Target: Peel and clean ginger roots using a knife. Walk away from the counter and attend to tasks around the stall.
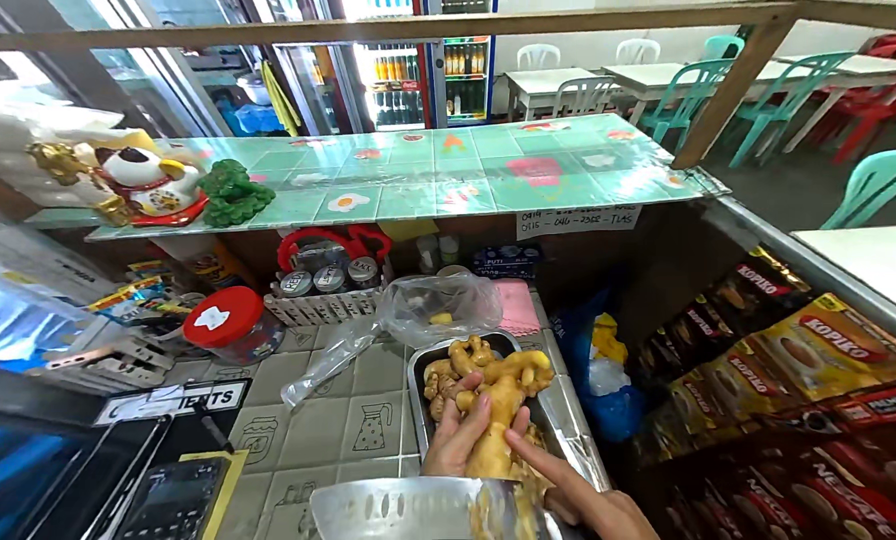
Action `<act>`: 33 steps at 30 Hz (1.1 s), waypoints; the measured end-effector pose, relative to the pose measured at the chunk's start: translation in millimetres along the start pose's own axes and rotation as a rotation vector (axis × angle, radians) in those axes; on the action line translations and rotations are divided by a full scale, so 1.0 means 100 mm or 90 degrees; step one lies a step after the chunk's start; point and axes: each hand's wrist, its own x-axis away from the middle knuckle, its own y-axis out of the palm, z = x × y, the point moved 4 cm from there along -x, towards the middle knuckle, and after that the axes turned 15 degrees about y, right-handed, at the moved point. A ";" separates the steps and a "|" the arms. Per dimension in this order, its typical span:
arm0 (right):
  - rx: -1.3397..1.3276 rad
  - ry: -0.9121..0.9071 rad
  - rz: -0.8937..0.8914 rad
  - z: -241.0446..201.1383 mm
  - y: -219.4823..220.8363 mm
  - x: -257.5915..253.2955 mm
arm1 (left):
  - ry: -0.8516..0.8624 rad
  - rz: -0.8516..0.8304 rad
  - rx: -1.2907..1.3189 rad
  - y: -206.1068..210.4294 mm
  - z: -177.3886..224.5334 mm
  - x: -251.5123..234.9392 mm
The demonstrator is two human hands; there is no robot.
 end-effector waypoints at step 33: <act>-0.124 -0.008 -0.006 0.14 -0.04 -0.11 | 0.099 -0.061 -0.168 -0.02 0.07 0.04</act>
